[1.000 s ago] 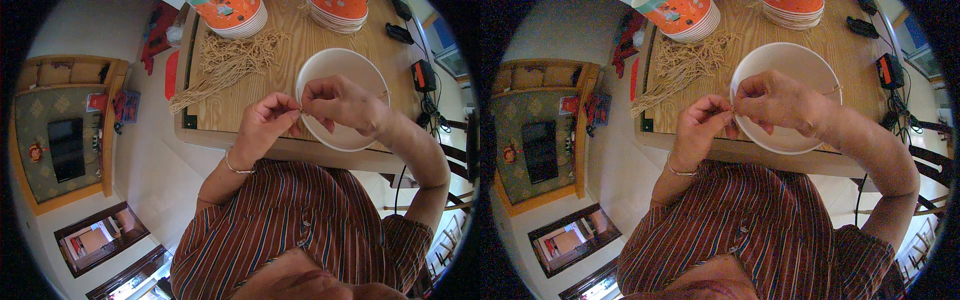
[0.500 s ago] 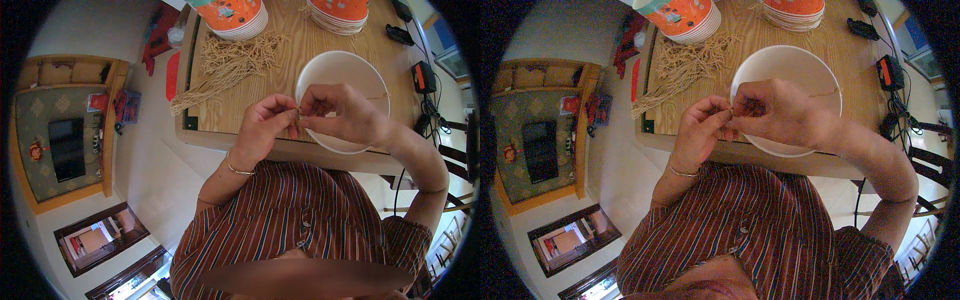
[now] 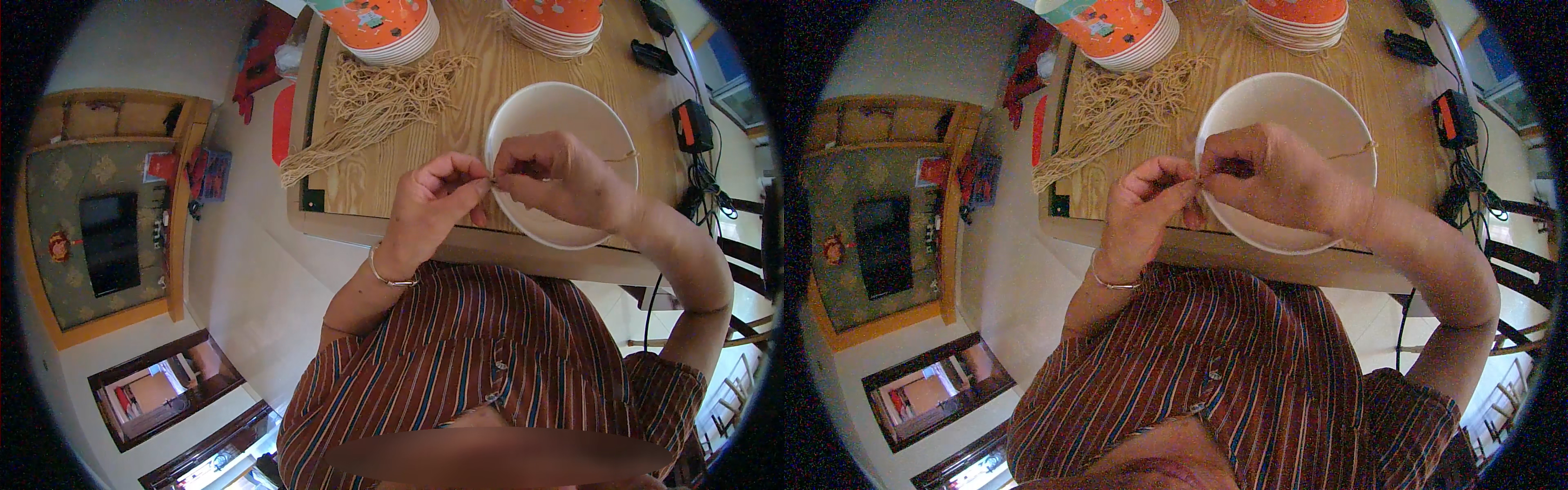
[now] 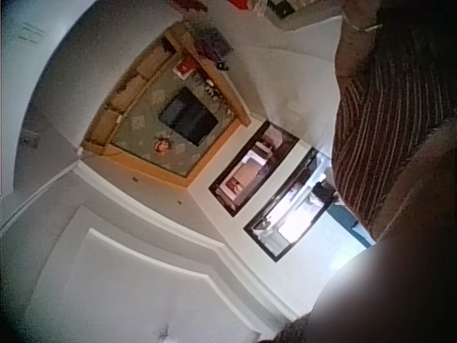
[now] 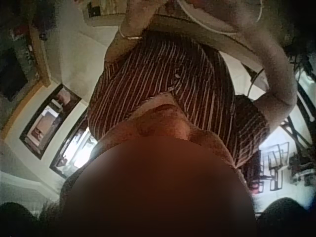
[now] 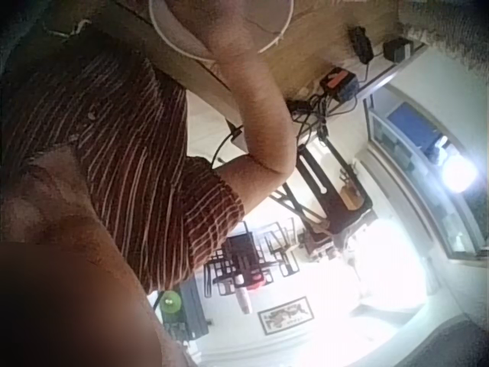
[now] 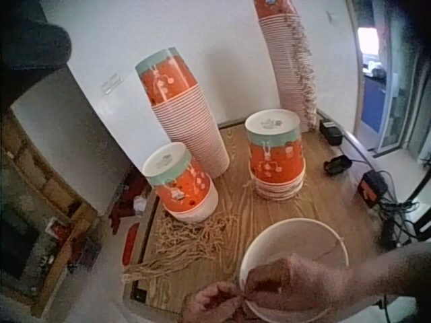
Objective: The person is tying thin straw-like strings into small loops or knots over a white bowl on a wooden table.
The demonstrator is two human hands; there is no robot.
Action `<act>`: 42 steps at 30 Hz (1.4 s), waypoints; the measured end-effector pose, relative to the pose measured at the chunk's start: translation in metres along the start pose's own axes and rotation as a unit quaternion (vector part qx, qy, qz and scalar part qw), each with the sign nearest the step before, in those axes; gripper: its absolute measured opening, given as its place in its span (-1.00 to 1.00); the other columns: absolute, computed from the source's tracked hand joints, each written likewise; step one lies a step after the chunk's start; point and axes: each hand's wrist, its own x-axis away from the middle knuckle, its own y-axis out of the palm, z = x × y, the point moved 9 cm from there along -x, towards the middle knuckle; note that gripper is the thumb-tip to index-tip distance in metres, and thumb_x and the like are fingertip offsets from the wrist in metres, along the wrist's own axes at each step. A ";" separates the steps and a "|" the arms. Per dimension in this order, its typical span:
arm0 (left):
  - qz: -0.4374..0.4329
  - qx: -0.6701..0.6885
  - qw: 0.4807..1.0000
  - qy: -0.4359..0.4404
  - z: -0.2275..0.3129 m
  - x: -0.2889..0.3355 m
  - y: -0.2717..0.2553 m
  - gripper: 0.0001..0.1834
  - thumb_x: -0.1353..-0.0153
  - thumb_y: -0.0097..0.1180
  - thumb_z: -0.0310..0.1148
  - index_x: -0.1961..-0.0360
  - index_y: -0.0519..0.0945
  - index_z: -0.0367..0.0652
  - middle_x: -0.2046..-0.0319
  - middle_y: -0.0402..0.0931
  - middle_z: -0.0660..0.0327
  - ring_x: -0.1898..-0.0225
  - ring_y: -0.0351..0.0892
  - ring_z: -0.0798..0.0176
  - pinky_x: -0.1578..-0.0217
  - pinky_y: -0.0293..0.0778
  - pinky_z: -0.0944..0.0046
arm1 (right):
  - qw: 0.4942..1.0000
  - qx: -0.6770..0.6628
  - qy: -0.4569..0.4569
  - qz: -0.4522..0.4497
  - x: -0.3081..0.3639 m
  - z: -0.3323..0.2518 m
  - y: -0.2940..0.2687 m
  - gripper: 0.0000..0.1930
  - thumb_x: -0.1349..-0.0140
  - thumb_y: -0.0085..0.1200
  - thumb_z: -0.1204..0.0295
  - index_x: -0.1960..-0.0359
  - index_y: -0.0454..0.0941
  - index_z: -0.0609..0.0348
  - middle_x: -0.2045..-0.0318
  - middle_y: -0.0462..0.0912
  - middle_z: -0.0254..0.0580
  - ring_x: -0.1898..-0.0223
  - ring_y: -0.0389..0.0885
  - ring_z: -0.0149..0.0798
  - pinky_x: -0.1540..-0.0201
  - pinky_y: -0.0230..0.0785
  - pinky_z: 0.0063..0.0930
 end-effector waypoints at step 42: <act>-0.069 0.291 0.950 -0.091 -0.029 -0.006 0.007 -0.88 -0.23 0.16 -0.44 0.23 0.55 -0.22 0.57 0.43 0.29 0.66 0.46 0.32 0.58 0.52 0.25 | 0.999 0.039 -0.024 0.010 0.007 -0.008 -0.005 -0.81 -0.16 0.14 0.57 0.18 0.48 0.26 0.50 0.53 -0.23 0.42 0.53 -0.40 0.30 0.42 -0.47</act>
